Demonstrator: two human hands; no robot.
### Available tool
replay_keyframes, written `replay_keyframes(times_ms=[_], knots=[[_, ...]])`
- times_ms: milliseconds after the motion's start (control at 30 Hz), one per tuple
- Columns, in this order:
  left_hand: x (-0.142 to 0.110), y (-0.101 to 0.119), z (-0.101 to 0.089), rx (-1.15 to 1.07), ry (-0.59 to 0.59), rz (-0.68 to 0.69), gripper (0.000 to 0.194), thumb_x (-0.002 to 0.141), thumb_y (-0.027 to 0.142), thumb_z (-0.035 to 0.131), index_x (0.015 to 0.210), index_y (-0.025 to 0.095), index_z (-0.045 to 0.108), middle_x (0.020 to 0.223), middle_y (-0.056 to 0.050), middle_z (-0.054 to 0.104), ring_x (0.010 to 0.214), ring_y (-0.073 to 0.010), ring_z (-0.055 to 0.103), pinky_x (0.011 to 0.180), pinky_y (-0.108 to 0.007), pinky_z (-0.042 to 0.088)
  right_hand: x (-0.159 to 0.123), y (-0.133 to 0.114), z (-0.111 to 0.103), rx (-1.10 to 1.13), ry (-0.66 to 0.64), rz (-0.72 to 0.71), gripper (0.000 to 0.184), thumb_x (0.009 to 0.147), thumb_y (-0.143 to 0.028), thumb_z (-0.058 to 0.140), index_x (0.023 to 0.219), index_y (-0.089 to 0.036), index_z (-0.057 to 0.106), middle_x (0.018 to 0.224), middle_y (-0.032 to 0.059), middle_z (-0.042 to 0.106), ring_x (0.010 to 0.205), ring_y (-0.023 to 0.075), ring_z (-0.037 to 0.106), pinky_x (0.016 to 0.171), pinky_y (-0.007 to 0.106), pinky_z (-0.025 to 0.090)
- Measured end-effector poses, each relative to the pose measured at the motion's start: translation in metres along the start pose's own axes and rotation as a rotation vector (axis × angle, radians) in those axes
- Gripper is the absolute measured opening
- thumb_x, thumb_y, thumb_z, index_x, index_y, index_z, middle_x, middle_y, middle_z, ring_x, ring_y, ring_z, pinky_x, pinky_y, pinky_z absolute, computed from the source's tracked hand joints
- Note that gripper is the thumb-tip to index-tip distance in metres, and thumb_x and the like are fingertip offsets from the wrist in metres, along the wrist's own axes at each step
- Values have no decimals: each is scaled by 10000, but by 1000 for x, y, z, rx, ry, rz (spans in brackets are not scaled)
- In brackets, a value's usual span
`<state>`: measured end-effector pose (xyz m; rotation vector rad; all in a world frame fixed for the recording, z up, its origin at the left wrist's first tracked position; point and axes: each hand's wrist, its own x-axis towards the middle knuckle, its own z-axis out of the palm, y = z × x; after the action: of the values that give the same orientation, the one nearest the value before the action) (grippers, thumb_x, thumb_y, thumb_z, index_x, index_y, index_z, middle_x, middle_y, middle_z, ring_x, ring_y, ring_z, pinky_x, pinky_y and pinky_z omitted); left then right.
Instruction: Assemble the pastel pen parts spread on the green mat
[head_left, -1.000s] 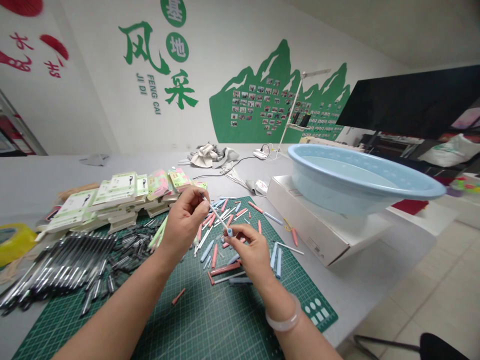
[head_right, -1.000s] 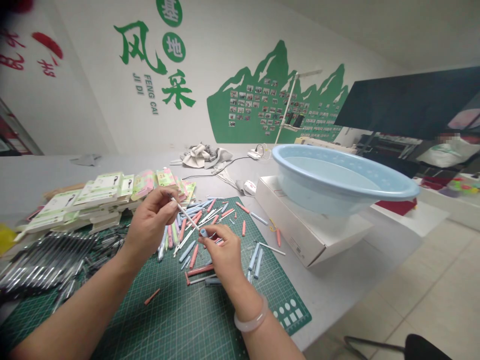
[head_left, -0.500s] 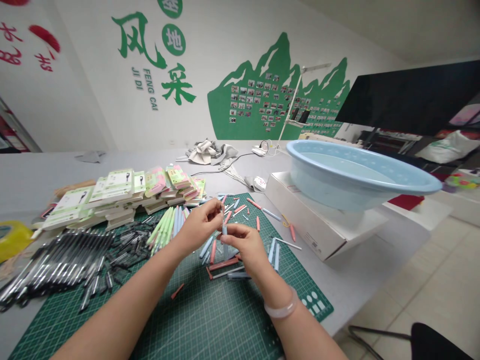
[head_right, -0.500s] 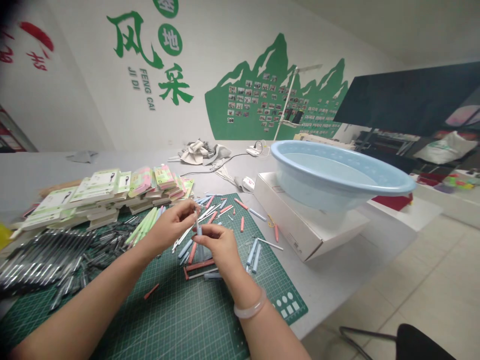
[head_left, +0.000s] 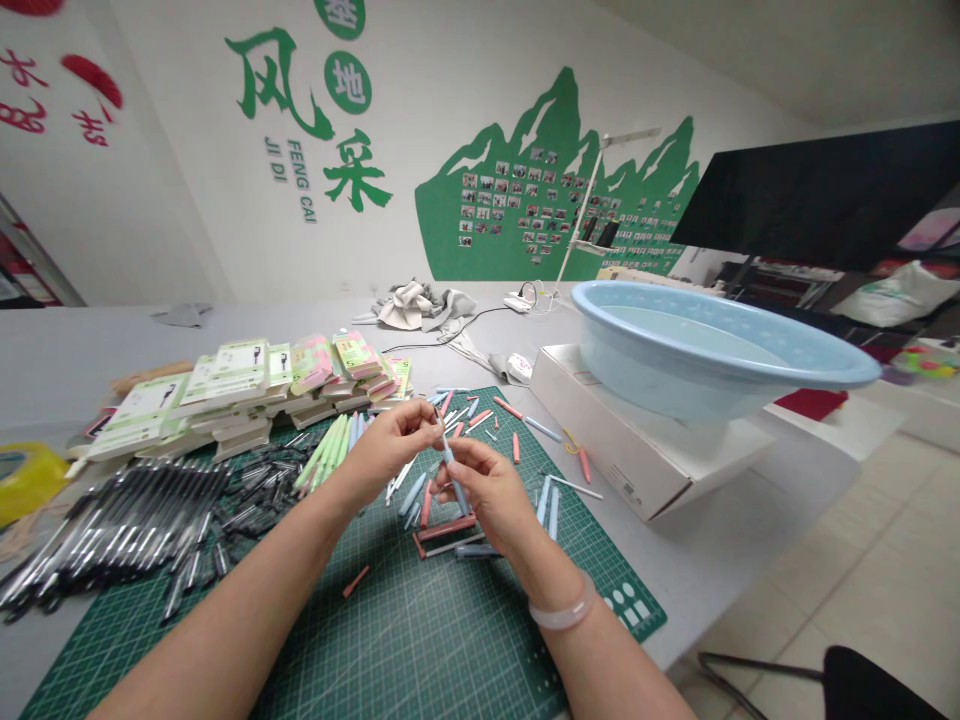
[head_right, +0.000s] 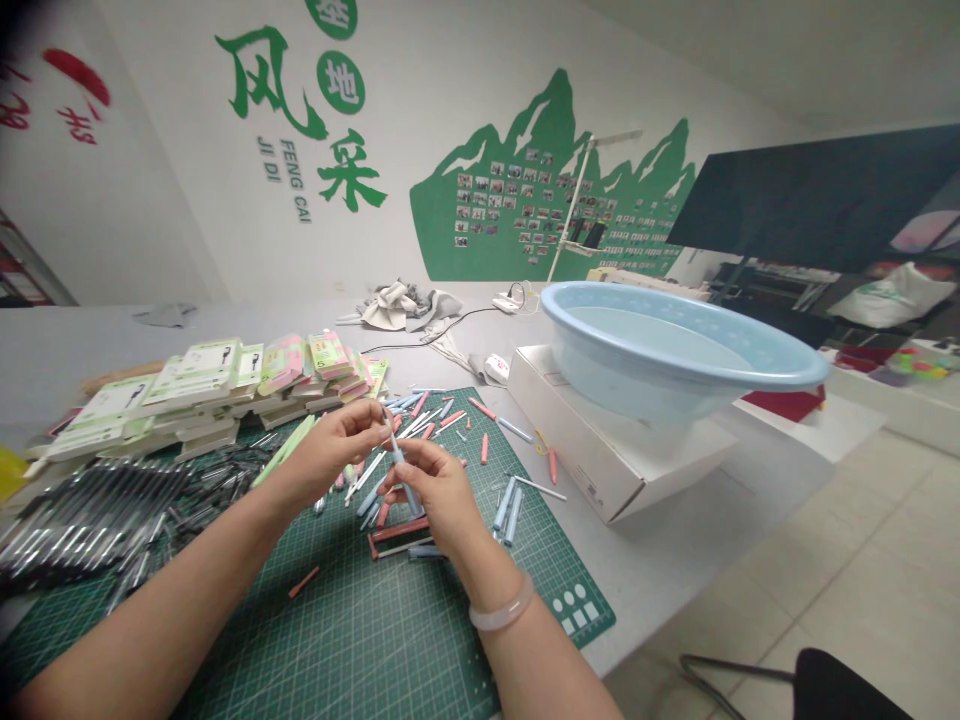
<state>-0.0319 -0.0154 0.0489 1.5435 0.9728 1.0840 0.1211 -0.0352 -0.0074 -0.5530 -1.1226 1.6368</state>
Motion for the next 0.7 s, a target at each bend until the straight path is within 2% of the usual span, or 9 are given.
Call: replay_keyframes(times_ms=[100, 233, 333, 400, 500, 567, 700], knots=[[-2, 0, 1, -25, 6, -1, 110, 767, 256, 584, 762, 165, 523, 609, 52, 505, 498, -58, 415, 471, -165, 313, 0, 3, 3, 9, -14, -6, 261, 752, -234, 642, 1007, -180, 625, 702, 22, 629, 622, 139, 575, 544, 240, 405], [-2, -4, 0, -80, -11, -40, 123, 740, 251, 626, 773, 156, 556, 588, 53, 498, 470, -41, 390, 421, -139, 275, 2, 2, 6, 52, 40, -23, 182, 788, -240, 608, 958, -178, 627, 672, 6, 603, 556, 91, 510, 506, 204, 346], [2, -12, -4, -307, 36, -161, 130, 756, 235, 597, 847, 142, 600, 578, 52, 480, 424, -22, 345, 365, -120, 226, 3, 1, 6, 67, 65, -13, 150, 814, -267, 578, 911, -165, 631, 651, 9, 592, 514, 75, 469, 470, 191, 309], [6, -20, -8, -487, 116, -278, 124, 774, 178, 543, 845, 108, 615, 601, 26, 507, 428, -20, 386, 365, -110, 288, 4, 1, 5, 82, 74, -6, 150, 818, -274, 573, 896, -160, 631, 662, 18, 600, 499, 71, 455, 460, 190, 299], [11, -34, -15, -618, 184, -400, 187, 714, -8, 489, 821, 57, 628, 758, -71, 620, 583, -53, 566, 538, -126, 479, 4, 2, 2, 100, 72, -4, 159, 819, -270, 571, 915, -158, 631, 690, 29, 614, 491, 66, 450, 467, 192, 306], [12, -41, -18, -644, 202, -408, 286, 667, -96, 472, 854, 50, 631, 882, -121, 652, 742, -98, 634, 687, -156, 526, 4, 3, 0, 102, 68, 0, 171, 820, -274, 570, 929, -158, 631, 703, 34, 620, 492, 65, 451, 476, 195, 312], [11, -41, -18, -654, 215, -319, 248, 720, -51, 543, 927, 62, 622, 958, -158, 669, 882, -166, 658, 795, -212, 542, 4, 3, 0, 76, 78, -4, 186, 809, -295, 585, 923, -157, 632, 706, 35, 625, 501, 69, 458, 483, 200, 317]])
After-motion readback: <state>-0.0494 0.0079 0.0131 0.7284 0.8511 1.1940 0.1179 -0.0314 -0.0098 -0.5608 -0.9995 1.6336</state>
